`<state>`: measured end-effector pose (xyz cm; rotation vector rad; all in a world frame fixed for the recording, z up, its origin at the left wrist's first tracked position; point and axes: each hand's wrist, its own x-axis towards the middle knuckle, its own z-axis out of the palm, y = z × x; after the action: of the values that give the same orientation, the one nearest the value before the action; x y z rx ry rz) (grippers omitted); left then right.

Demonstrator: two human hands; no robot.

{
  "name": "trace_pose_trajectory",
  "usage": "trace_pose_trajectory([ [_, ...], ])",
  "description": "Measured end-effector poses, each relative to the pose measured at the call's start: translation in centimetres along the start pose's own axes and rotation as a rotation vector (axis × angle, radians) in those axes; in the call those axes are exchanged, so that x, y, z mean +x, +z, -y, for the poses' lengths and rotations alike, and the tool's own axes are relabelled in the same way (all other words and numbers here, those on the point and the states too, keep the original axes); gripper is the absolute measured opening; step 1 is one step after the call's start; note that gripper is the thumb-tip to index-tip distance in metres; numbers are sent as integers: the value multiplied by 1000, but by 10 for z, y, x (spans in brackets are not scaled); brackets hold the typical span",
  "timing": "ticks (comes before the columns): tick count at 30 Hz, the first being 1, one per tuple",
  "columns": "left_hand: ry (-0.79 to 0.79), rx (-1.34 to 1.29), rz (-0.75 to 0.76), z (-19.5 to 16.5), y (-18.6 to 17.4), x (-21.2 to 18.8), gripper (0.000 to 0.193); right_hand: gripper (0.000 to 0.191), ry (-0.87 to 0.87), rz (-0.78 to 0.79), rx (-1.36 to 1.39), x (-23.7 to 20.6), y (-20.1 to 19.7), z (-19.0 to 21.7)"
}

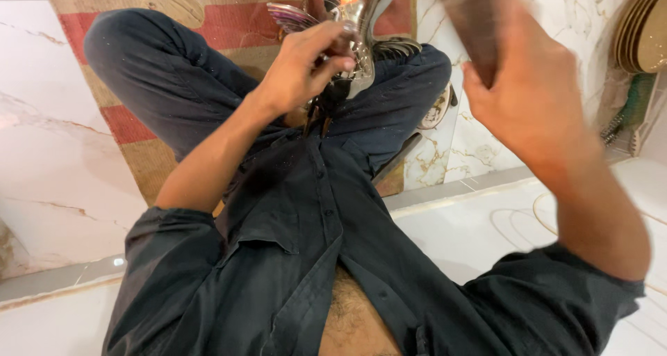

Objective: The person sits cross-legged on a mat and repeatedly strikes a small metal object with a wooden mallet. They hold the object in the left hand and strike it with the right hand, occasionally rotating the object to work different areas.

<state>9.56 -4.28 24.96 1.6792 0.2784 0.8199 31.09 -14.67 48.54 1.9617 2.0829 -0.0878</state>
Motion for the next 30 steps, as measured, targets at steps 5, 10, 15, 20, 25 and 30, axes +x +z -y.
trace_pose_trajectory([
  [5, -234, -13, -275, 6, 24, -26, 34, 70, -228, -147, -75, 25, -24, 16],
  [10, -326, -249, -539, 7, 50, -39, 23, 57, -341, -193, -457, 41, -29, 33],
  [15, -364, -299, -703, 7, 71, -49, 22, 48, -376, -255, -326, 56, -25, 49],
  [20, -353, -348, -789, 7, 85, -56, 24, 44, -385, -323, -393, 61, -30, 71],
  [25, -398, -290, -816, 12, 79, -51, 28, 36, -397, -314, -569, 54, -36, 77],
  [30, -387, -100, -525, 18, 61, -39, 25, 35, -427, -470, -647, 50, -25, 42],
])
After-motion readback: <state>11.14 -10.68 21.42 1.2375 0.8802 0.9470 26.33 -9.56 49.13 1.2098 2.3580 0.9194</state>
